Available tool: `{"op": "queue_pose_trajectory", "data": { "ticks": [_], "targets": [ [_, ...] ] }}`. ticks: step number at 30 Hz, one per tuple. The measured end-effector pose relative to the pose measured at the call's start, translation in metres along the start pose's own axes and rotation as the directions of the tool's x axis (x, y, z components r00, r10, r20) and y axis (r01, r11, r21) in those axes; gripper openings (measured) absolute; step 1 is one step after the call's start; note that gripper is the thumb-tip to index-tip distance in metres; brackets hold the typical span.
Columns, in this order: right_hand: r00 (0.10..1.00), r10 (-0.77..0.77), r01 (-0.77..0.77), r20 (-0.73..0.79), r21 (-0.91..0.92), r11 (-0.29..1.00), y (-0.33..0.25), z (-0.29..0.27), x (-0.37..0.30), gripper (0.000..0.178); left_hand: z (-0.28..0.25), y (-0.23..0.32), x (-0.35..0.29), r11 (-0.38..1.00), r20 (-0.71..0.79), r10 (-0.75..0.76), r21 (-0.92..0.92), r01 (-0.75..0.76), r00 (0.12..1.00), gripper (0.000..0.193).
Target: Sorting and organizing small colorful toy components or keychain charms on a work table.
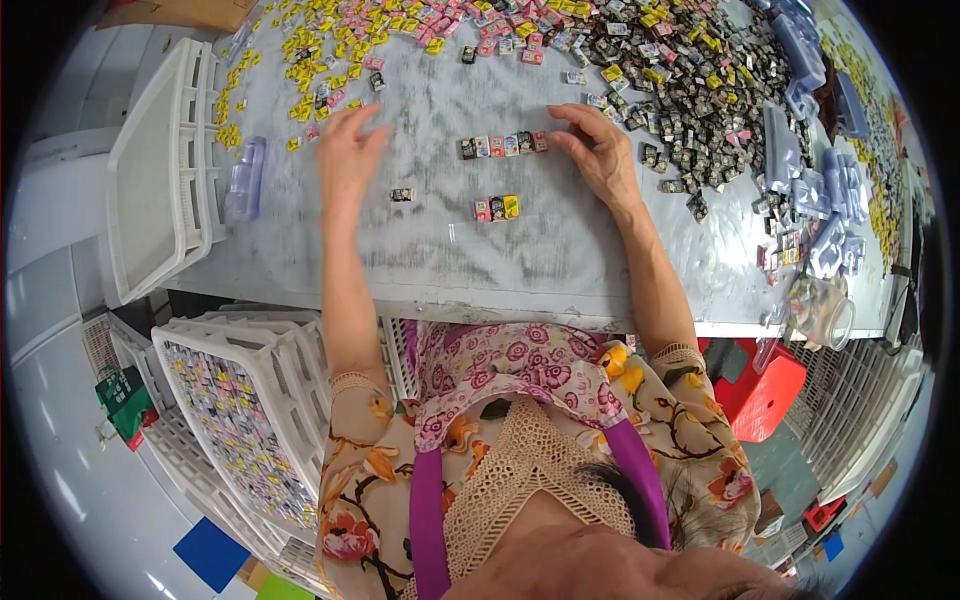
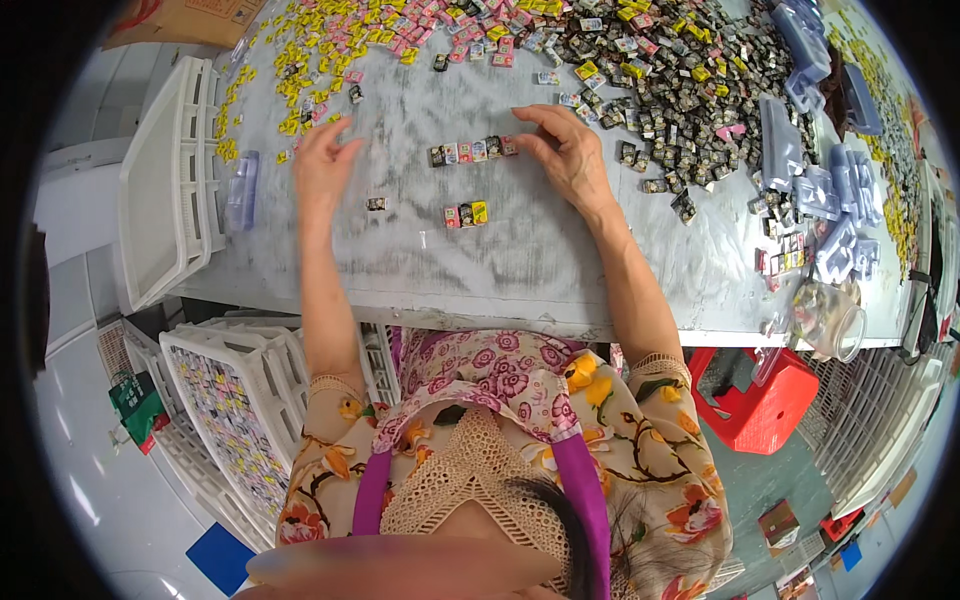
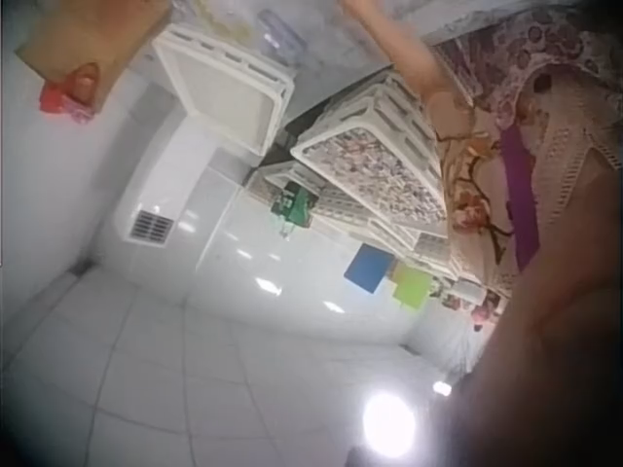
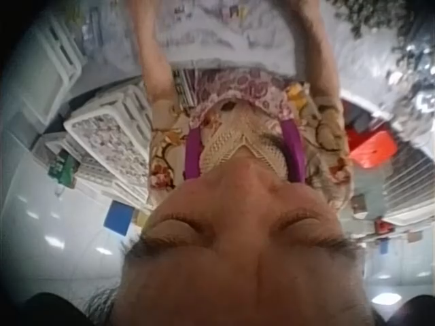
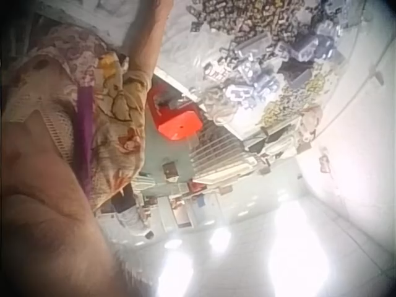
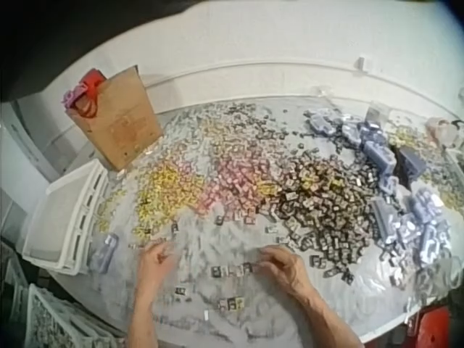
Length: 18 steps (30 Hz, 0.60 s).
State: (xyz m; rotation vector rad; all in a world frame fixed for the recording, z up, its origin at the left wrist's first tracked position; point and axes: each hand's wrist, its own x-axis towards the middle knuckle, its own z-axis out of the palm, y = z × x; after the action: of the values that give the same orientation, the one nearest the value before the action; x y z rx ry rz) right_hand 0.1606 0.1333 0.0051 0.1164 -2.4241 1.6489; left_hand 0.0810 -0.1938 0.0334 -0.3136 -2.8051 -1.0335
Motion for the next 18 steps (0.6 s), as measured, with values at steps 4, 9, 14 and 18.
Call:
{"op": "queue_pose_trajectory", "data": {
  "ticks": [4,9,14,18],
  "targets": [
    [1.000,0.020,-0.019,-0.013,0.046,0.999,-0.003,0.000,0.000,0.026,-0.013,-0.040,-0.008,0.983,-0.096,-0.022,0.182,0.040,0.995,0.033],
    [0.995,0.094,-0.088,-0.034,0.133,0.987,0.010,-0.001,-0.005,0.025,-0.009,-0.054,-0.002,0.995,-0.075,-0.013,0.100,0.020,0.997,0.031],
    [0.991,0.133,-0.126,-0.029,0.161,0.979,0.011,-0.003,-0.005,0.025,-0.030,-0.041,0.030,0.977,0.061,-0.200,0.085,0.194,0.978,0.024],
    [0.991,0.133,-0.130,-0.008,0.146,0.981,0.009,-0.002,-0.002,0.025,-0.036,-0.050,0.070,0.977,-0.115,-0.146,0.136,0.162,0.983,0.019]
  ]
}}
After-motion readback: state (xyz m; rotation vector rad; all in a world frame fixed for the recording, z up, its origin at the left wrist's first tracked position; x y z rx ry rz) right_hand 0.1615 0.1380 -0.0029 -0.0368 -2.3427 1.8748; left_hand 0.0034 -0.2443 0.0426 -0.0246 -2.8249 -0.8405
